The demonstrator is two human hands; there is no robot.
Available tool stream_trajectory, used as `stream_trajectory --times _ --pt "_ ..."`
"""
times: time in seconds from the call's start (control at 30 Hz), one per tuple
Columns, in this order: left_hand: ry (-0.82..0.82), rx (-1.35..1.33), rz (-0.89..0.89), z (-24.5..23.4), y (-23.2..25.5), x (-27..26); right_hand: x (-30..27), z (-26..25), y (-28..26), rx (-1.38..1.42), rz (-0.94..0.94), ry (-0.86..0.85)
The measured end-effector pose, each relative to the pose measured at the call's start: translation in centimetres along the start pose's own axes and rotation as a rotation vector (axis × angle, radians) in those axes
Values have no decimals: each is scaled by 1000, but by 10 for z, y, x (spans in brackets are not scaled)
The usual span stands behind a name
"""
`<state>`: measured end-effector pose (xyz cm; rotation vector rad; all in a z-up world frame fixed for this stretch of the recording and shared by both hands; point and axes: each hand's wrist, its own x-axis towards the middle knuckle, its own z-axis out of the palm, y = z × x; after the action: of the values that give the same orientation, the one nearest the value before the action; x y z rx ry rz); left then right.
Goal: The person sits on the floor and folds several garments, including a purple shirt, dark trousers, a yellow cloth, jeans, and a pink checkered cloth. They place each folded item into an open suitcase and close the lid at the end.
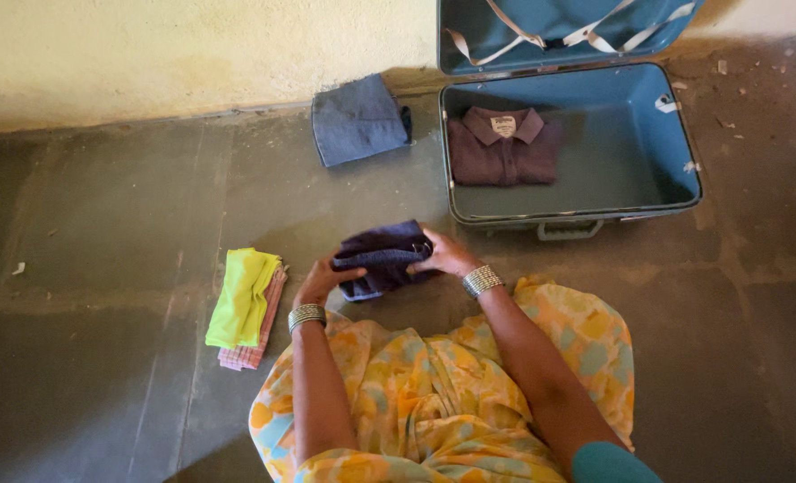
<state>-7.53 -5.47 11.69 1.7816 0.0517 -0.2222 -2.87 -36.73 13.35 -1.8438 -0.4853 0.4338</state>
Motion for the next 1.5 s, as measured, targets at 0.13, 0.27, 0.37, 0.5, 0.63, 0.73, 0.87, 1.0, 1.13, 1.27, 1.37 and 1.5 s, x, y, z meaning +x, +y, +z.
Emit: stream_trajectory --times 0.13,0.27,0.37,0.5,0.63,0.73,0.87,1.0,1.13,1.27,1.37,1.5 --pt "-101 329 -265 3 -42 15 4 2 30 -43 84 -102" --pt "-134 248 -327 15 -77 26 9 9 64 -243 194 -81" --pt "-87 455 -431 23 -91 33 9 14 77 -479 352 26" --pt "16 518 -425 29 -97 36 4 16 69 -670 133 287" --pt "118 631 -366 39 -97 40 -8 39 42 -889 -213 375" --pt "194 648 -363 42 -99 41 -19 72 22 -1073 -326 -42" --pt "336 616 -307 43 -99 41 -38 108 8 -1375 -409 -30" --pt "349 729 -279 45 -100 44 -30 109 12 -1455 -410 -113" --pt "489 681 -198 30 -95 49 -4 96 25 -1256 -306 -140" --pt "705 390 -46 21 -71 46 1 62 47 -693 -107 171" --pt "621 152 -67 41 -34 33 2 32 51 -148 -135 283" --pt "285 -410 -219 83 16 2 -11 10 28 480 -2 177"
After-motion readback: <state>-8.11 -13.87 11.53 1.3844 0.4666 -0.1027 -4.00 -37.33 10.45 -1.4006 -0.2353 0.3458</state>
